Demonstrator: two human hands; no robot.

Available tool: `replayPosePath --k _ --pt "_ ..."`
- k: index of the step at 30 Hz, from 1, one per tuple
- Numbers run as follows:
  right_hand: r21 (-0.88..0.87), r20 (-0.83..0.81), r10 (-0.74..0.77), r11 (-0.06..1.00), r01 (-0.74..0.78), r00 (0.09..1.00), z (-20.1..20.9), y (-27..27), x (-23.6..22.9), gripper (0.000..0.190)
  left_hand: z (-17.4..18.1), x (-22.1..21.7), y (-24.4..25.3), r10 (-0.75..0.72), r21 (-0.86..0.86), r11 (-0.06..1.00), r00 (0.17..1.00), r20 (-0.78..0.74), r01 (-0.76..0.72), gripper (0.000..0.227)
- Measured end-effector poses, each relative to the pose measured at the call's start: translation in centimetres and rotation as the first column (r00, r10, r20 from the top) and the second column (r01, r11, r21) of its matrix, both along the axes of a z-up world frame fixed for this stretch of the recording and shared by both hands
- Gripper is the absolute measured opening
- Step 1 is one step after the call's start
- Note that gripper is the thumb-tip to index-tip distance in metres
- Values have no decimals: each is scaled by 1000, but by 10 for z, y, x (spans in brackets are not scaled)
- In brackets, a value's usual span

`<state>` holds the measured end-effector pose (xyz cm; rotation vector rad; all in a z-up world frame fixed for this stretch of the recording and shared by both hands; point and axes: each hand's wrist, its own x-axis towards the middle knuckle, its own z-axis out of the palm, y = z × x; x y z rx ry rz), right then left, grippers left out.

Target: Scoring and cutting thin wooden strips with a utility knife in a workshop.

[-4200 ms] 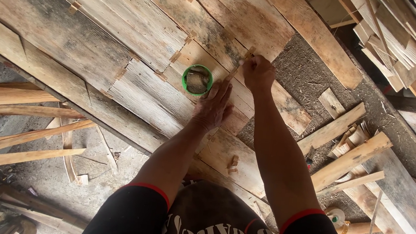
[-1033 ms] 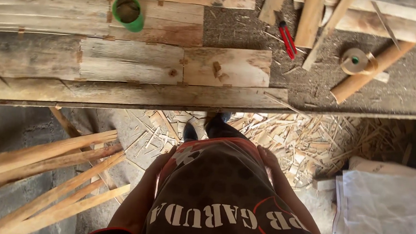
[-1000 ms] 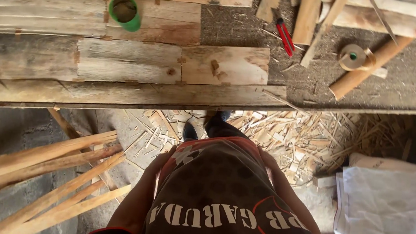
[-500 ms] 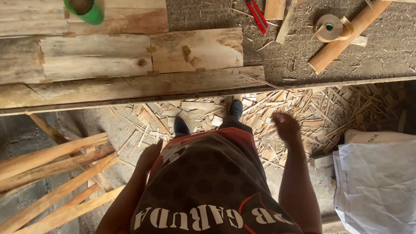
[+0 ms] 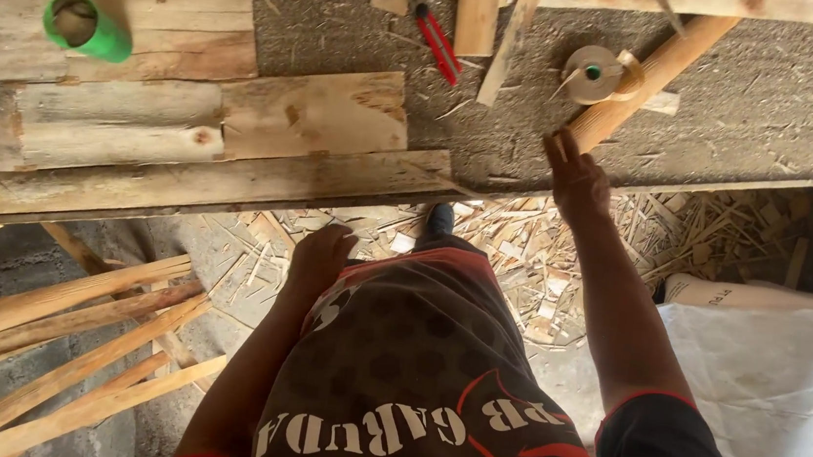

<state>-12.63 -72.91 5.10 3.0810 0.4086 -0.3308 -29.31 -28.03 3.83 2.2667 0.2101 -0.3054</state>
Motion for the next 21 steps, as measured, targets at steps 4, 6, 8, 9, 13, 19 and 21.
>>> replayPosePath --k 4,6,8,9,13,19,21 --pt "-4 47 120 993 -120 992 -11 -25 16 68 22 61 -77 -269 122 960 948 170 250 23" --pt "-5 64 148 989 -148 987 -16 -35 21 65 18 81 -108 -358 172 930 905 232 324 26" --pt "12 -116 126 992 -125 985 -20 -41 29 68 9 102 -132 -492 248 870 794 356 427 34" --pt "11 -115 130 991 -130 985 -21 -45 32 68 4 108 -140 -488 248 872 796 358 423 34" --pt "58 3 243 968 -243 970 -33 -64 44 50 -6 127 -166 -615 377 775 745 261 508 37" --pt "-25 50 381 924 -381 923 -24 -77 52 53 -25 131 -173 -682 517 679 709 181 521 21" --pt "-35 65 405 914 -403 912 -20 -78 55 57 -29 132 -173 -687 529 674 700 195 515 16"
